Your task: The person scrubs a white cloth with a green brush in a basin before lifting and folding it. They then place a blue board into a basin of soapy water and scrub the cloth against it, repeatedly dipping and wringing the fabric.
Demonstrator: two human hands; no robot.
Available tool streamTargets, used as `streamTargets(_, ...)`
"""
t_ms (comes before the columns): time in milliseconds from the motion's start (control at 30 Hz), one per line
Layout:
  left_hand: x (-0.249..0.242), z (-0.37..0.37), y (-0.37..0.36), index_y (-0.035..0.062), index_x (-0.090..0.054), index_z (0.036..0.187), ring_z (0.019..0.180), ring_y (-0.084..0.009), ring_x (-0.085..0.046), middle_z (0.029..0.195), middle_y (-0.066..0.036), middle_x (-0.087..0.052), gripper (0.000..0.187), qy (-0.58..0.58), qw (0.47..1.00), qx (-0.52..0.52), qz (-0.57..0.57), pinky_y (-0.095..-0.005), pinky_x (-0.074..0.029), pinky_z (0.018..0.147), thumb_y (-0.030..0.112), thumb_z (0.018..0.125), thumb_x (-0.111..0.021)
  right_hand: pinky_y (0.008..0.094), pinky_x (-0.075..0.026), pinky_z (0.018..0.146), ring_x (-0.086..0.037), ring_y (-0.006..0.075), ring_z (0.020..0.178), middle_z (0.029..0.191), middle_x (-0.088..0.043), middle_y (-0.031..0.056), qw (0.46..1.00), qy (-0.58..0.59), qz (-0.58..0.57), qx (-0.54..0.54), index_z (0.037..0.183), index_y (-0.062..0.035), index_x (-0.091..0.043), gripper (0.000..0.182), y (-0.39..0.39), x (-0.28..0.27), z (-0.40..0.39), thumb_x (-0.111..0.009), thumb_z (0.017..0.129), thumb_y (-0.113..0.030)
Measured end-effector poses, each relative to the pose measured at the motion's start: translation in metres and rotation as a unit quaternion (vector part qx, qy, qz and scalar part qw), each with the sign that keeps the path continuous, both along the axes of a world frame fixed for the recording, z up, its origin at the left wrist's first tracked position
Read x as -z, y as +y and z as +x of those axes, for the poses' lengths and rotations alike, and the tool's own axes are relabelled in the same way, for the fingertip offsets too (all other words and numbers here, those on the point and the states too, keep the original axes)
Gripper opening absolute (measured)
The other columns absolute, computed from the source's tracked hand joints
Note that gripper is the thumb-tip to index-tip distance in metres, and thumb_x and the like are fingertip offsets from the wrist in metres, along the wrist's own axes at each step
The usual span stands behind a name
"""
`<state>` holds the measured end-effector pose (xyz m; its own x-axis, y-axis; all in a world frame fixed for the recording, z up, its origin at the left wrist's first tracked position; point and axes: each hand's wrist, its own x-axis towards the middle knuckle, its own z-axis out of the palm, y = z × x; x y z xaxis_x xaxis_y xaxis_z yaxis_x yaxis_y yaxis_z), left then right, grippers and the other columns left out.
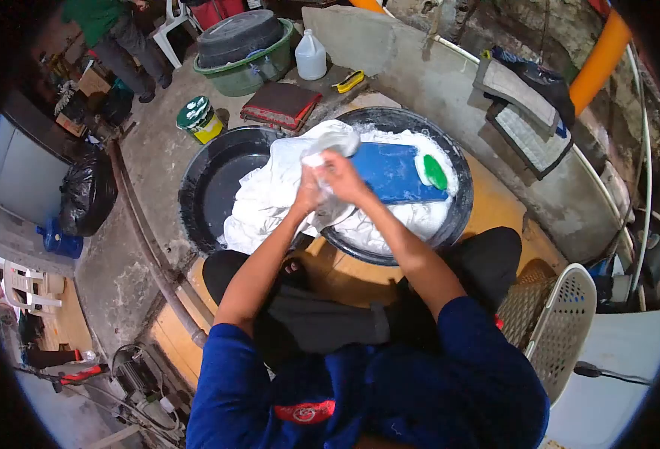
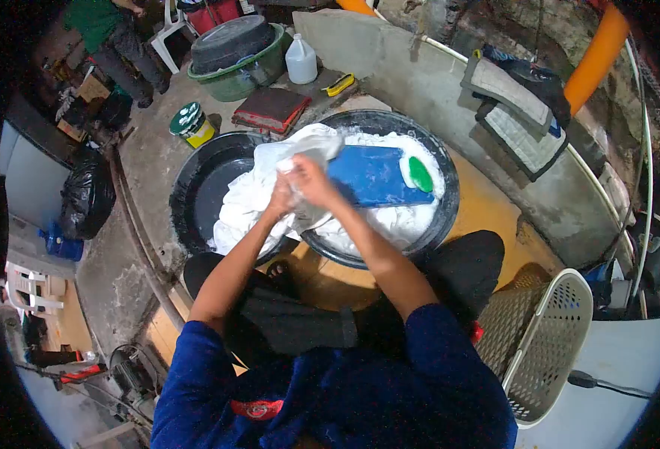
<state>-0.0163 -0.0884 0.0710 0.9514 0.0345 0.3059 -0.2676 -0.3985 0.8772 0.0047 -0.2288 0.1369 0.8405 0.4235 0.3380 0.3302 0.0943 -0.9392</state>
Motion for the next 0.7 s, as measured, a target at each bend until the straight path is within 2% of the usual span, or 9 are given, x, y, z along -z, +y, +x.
streamTargets(133,-0.041,0.015,0.052,0.0033,-0.056,0.099,0.086,-0.0202,-0.055,0.097,-0.01,-0.056,0.039,-0.224,0.973,0.017,0.043,-0.0322,-0.043,0.073,0.023,0.066,-0.063,0.0369,-0.04,0.083,-0.053,0.0309,0.088,0.094,-0.056,0.0132,0.962,-0.236,-0.115,-0.068,0.095,-0.0007,-0.053,0.02,0.02,-0.045,-0.047,-0.056,0.077,-0.009)
streamTargets(200,-0.026,0.009,0.102,0.0041,-0.059,0.098,0.086,-0.0221,-0.057,0.093,-0.01,-0.06,0.035,-0.24,0.946,-0.152,0.158,-0.0313,-0.044,0.078,0.022,0.068,-0.064,0.0371,-0.04,0.084,-0.053,0.0303,0.091,0.096,-0.057,0.013,0.974,-0.197,-0.078,-0.076,0.097,-0.0011,-0.054,0.022,0.024,-0.031,-0.05,-0.056,0.078,-0.011)
streamTargets(300,0.007,0.025,0.238,0.0075,-0.06,0.097,0.076,-0.0174,-0.06,0.086,-0.005,-0.062,0.025,0.002,0.952,-0.308,0.004,-0.0308,-0.049,0.067,0.021,0.077,-0.06,0.0387,-0.039,0.087,-0.05,0.0331,0.099,0.109,-0.052,0.0167,0.966,-0.143,-0.187,-0.107,0.108,-0.0018,-0.049,0.034,0.018,-0.016,-0.046,-0.057,0.078,-0.014)
streamTargets(367,-0.082,-0.026,0.224,0.0062,-0.059,0.096,0.072,-0.0135,-0.058,0.081,-0.001,-0.06,0.02,-0.058,0.934,-0.27,-0.225,-0.0286,-0.048,0.063,0.019,0.081,-0.055,0.0416,-0.037,0.089,-0.046,0.0362,0.105,0.112,-0.049,0.021,0.951,-0.091,-0.266,-0.13,0.11,-0.0008,-0.045,0.04,0.007,-0.008,-0.043,-0.059,0.076,-0.016)
streamTargets(467,-0.105,-0.04,0.336,0.0067,-0.06,0.095,0.072,-0.0115,-0.056,0.081,0.002,-0.059,0.018,-0.153,0.91,-0.35,-0.162,-0.0283,-0.047,0.062,0.019,0.083,-0.056,0.0423,-0.035,0.091,-0.042,0.0386,0.11,0.116,-0.044,0.0243,0.925,-0.112,-0.343,-0.12,0.116,0.002,-0.039,0.053,-0.003,0.024,-0.032,-0.063,0.074,-0.018)
streamTargets(567,-0.18,-0.071,0.394,0.0062,-0.059,0.091,0.071,-0.0127,-0.057,0.083,0.0,-0.059,0.018,-0.207,0.932,-0.175,-0.239,-0.0285,-0.047,0.06,0.021,0.082,-0.056,0.0417,-0.035,0.093,-0.039,0.0392,0.113,0.119,-0.042,0.0253,0.925,-0.079,-0.351,-0.121,0.118,0.0034,-0.037,0.059,0.002,0.039,-0.027,-0.066,0.072,-0.019)
streamTargets(600,-0.214,-0.077,0.378,0.0042,-0.057,0.1,0.078,-0.0147,-0.058,0.093,-0.003,-0.059,0.024,-0.181,0.93,-0.283,-0.151,-0.0289,-0.048,0.064,0.021,0.084,-0.052,0.0409,-0.034,0.095,-0.037,0.0397,0.115,0.123,-0.037,0.0268,0.929,-0.055,-0.339,-0.134,0.124,0.0031,-0.032,0.069,0.011,0.037,-0.022,-0.068,0.07,-0.021)
streamTargets(667,-0.259,-0.067,0.374,0.0039,-0.053,0.112,0.084,-0.0146,-0.058,0.099,-0.005,-0.059,0.03,-0.219,0.912,-0.115,-0.327,-0.0262,-0.046,0.072,0.02,0.086,-0.049,0.0404,-0.032,0.096,-0.035,0.0396,0.116,0.125,-0.034,0.0276,0.952,-0.076,-0.256,-0.152,0.127,0.0024,-0.027,0.077,0.036,0.006,-0.021,-0.07,0.068,-0.023)
streamTargets(700,-0.293,-0.065,0.33,0.0033,-0.056,0.103,0.077,-0.013,-0.055,0.089,-0.002,-0.057,0.028,-0.205,0.953,-0.177,-0.136,-0.0254,-0.045,0.069,0.026,0.087,-0.048,0.0401,-0.031,0.097,-0.035,0.0395,0.117,0.126,-0.032,0.0281,0.96,-0.085,-0.214,-0.161,0.128,0.002,-0.024,0.081,0.052,-0.019,-0.022,-0.071,0.067,-0.024)
